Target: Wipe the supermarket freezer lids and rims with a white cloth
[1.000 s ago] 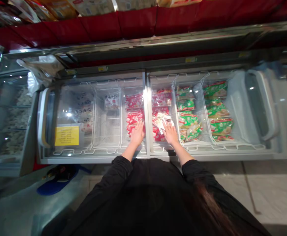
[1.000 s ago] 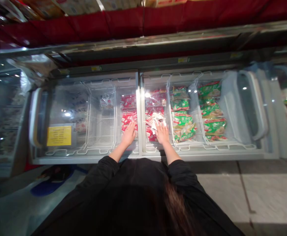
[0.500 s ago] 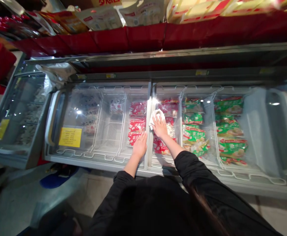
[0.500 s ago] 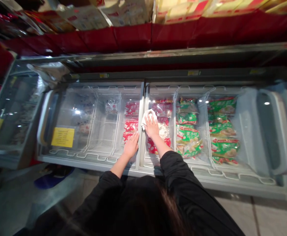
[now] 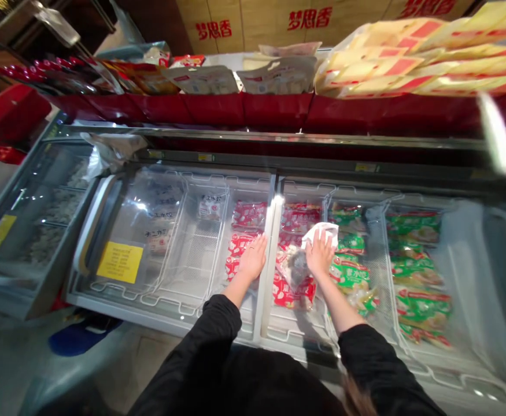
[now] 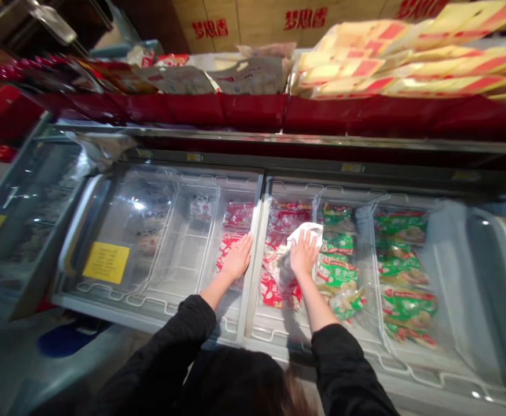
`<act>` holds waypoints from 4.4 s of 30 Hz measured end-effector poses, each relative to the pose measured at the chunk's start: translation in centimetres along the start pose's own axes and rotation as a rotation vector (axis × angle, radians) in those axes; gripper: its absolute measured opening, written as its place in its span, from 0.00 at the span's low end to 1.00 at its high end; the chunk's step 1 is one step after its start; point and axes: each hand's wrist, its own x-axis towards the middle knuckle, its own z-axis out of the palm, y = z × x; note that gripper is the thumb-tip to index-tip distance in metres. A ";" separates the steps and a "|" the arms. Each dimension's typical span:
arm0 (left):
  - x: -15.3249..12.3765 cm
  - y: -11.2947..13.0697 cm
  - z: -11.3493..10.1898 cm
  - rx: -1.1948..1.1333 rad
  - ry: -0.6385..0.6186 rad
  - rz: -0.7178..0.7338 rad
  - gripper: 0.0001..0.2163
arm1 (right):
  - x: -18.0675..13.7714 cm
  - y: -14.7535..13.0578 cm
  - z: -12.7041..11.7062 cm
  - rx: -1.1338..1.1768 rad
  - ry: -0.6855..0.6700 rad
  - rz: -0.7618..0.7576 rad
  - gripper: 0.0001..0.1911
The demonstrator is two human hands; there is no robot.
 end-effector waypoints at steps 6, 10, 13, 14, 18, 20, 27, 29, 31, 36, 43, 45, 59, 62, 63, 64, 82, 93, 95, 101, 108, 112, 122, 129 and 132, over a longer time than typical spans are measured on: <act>0.8 -1.0 -0.6 0.003 -0.022 0.046 0.33 | 6.5 -9.0 1.4 0.079 -0.014 -0.142 0.35; 0.3 -1.2 -0.6 -0.003 -0.036 0.064 0.34 | 2.5 -10.0 2.5 0.063 -0.075 -0.431 0.34; 0.2 -1.3 -0.5 -0.012 -0.037 0.066 0.34 | -1.6 -6.7 2.5 -0.014 -0.074 -0.581 0.38; 0.2 -1.4 -0.4 -0.016 -0.037 0.062 0.34 | -2.6 -5.3 2.3 -0.044 -0.074 -0.590 0.39; 0.1 -1.3 -0.4 -0.049 -0.036 0.055 0.33 | -2.4 -2.3 1.2 -0.079 -0.100 -0.500 0.36; 0.2 -1.1 -0.6 -0.051 -0.043 0.056 0.34 | 0.1 -3.1 0.7 -0.051 -0.104 -0.413 0.35; 0.3 -0.9 -1.3 0.008 -0.070 0.074 0.37 | 7.5 -10.4 1.8 -0.003 -0.087 -0.284 0.39; -0.2 -1.1 -1.2 0.026 -0.068 0.089 0.36 | 5.7 -11.0 2.2 -0.012 -0.085 -0.330 0.39; -1.0 -1.5 -1.0 0.044 -0.068 0.110 0.36 | 2.1 -10.4 2.5 -0.026 -0.093 -0.401 0.38; -4.0 -2.1 -0.1 0.079 -0.090 0.140 0.35 | -10.8 -6.6 3.9 -0.058 -0.145 -0.491 0.36; -8.4 -1.3 1.4 0.121 -0.079 0.081 0.34 | -25.7 -2.5 7.5 -0.044 -0.197 -0.486 0.36; -9.9 -1.2 1.8 0.124 -0.090 0.081 0.35 | -26.5 -2.5 8.0 -0.034 -0.196 -0.463 0.36; -16.8 -4.4 1.5 0.147 -0.298 0.240 0.41 | -18.8 -7.4 6.7 0.023 -0.153 -0.343 0.44; -16.8 -4.9 1.3 0.149 -0.313 0.255 0.40 | -25.0 -5.2 7.2 0.011 -0.221 -0.379 0.42; -16.8 -5.0 1.4 0.148 -0.314 0.259 0.40 | -26.9 -4.4 7.4 0.007 -0.254 -0.397 0.40; -16.8 -5.1 1.5 0.149 -0.312 0.262 0.39 | -28.5 -3.5 7.5 0.004 -0.290 -0.415 0.38; -17.4 -2.8 3.1 0.168 -0.216 0.130 0.39 | -27.5 -3.8 9.1 0.068 -0.277 -0.392 0.34; -20.5 4.1 7.6 0.169 -0.148 -0.095 0.41 | -33.2 3.4 7.8 0.085 -0.320 -0.598 0.30; -21.0 5.3 8.7 0.175 -0.129 -0.132 0.40 | -33.1 6.0 7.3 0.072 -0.292 -0.559 0.30; -21.0 7.4 10.9 0.133 -0.021 -0.272 0.39 | -32.3 18.3 3.9 0.003 -0.217 -0.383 0.32; -22.2 9.5 11.7 0.139 -0.019 -0.341 0.40 | -30.9 27.3 1.8 -0.038 -0.152 -0.217 0.34; -24.7 9.6 11.1 0.153 -0.087 -0.252 0.38 | -31.1 22.2 2.5 -0.038 -0.134 -0.184 0.35; -28.1 4.4 8.7 0.159 -0.108 -0.183 0.42 | -32.9 1.4 8.1 0.037 -0.339 -0.653 0.32; -28.9 4.2 9.1 0.183 -0.088 -0.218 0.40 | -32.6 5.3 7.5 0.011 -0.325 -0.615 0.33; -27.8 6.6 9.8 0.170 -0.080 -0.130 0.40 | -32.5 10.3 6.2 -0.017 -0.276 -0.517 0.34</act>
